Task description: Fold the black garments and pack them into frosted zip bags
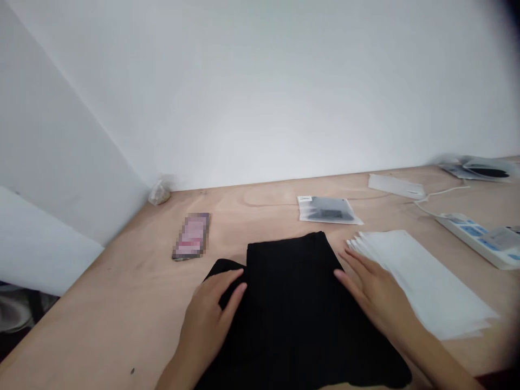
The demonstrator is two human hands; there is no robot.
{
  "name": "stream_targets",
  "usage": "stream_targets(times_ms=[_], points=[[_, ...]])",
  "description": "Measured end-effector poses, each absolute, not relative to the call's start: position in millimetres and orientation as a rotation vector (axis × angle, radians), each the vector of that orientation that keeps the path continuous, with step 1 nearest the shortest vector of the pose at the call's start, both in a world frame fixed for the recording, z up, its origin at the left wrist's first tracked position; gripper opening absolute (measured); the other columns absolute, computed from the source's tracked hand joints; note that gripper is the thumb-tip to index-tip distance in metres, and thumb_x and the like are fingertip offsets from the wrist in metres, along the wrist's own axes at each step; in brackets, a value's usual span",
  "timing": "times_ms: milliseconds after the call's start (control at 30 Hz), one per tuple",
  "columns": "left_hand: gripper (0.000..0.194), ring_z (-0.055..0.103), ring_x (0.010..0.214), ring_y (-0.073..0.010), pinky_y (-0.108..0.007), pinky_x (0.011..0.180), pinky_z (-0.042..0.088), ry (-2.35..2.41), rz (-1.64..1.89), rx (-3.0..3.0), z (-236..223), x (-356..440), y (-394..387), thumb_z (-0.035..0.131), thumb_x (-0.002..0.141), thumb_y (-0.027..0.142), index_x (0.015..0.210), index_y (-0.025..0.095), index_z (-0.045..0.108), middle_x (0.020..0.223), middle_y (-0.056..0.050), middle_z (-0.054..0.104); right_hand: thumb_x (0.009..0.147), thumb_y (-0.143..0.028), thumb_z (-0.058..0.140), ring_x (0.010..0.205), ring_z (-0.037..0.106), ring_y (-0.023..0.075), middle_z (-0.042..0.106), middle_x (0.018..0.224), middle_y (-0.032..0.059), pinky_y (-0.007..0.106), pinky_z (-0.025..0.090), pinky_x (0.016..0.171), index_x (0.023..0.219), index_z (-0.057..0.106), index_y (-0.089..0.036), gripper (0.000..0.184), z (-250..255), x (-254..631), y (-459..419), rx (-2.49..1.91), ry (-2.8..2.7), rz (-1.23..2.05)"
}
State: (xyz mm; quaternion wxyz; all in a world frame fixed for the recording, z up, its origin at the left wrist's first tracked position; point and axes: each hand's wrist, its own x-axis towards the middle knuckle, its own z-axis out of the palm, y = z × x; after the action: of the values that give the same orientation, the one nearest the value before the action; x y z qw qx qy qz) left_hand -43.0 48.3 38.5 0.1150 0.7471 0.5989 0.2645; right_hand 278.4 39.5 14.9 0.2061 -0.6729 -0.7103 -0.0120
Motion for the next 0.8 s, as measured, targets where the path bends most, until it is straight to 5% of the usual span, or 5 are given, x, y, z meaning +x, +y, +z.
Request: stream_targets(times_ms=[200, 567, 700, 800], points=[[0.026, 0.060, 0.091, -0.0172, -0.037, 0.082, 0.050, 1.833, 0.658, 2.115, 48.4, -13.1, 117.7, 0.046, 0.090, 0.034, 0.108, 0.019, 0.058, 0.106, -0.005, 0.062, 0.088, -0.038, 0.048, 0.098, 0.057, 0.0247, 0.064, 0.103, 0.0081, 0.043, 0.046, 0.083, 0.106, 0.060, -0.019, 0.030, 28.5, 270.0, 124.7, -1.842, -1.913, 0.133], [0.031, 0.058, 0.097, -0.0196, -0.041, 0.081, 0.050, 1.877, 0.541, 2.075, 23.8, -10.9, 145.8, 0.053, 0.087, 0.033, 0.115, 0.018, 0.053, 0.117, -0.008, 0.056, 0.088, -0.033, 0.054, 0.091, 0.059, 0.0180, 0.058, 0.110, 0.0064, 0.038, 0.051, 0.076, 0.112, 0.054, -0.016, 0.030, 2.4, 287.1, 152.9, -1.832, -1.660, 0.521], [0.031, 0.058, 0.096, -0.0192, -0.041, 0.081, 0.050, 1.791, 0.641, 2.028, 27.1, -9.5, 138.9, 0.054, 0.087, 0.033, 0.114, 0.018, 0.053, 0.116, -0.007, 0.056, 0.080, -0.041, 0.059, 0.054, 0.060, 0.0131, 0.064, 0.077, 0.0001, 0.028, 0.049, 0.051, 0.087, 0.058, -0.016, 0.026, 9.5, 287.5, 143.3, -1.714, -1.514, 0.684], [0.027, 0.062, 0.084, -0.0162, -0.034, 0.072, 0.053, 1.684, 0.720, 1.991, 30.7, -9.2, 125.4, 0.048, 0.090, 0.035, 0.109, 0.016, 0.055, 0.104, -0.005, 0.062, 0.075, -0.043, 0.061, 0.044, 0.059, 0.0124, 0.068, 0.083, 0.0024, 0.026, 0.045, 0.041, 0.081, 0.055, -0.019, 0.026, 17.5, 286.4, 122.6, -1.603, -1.429, 0.813]])
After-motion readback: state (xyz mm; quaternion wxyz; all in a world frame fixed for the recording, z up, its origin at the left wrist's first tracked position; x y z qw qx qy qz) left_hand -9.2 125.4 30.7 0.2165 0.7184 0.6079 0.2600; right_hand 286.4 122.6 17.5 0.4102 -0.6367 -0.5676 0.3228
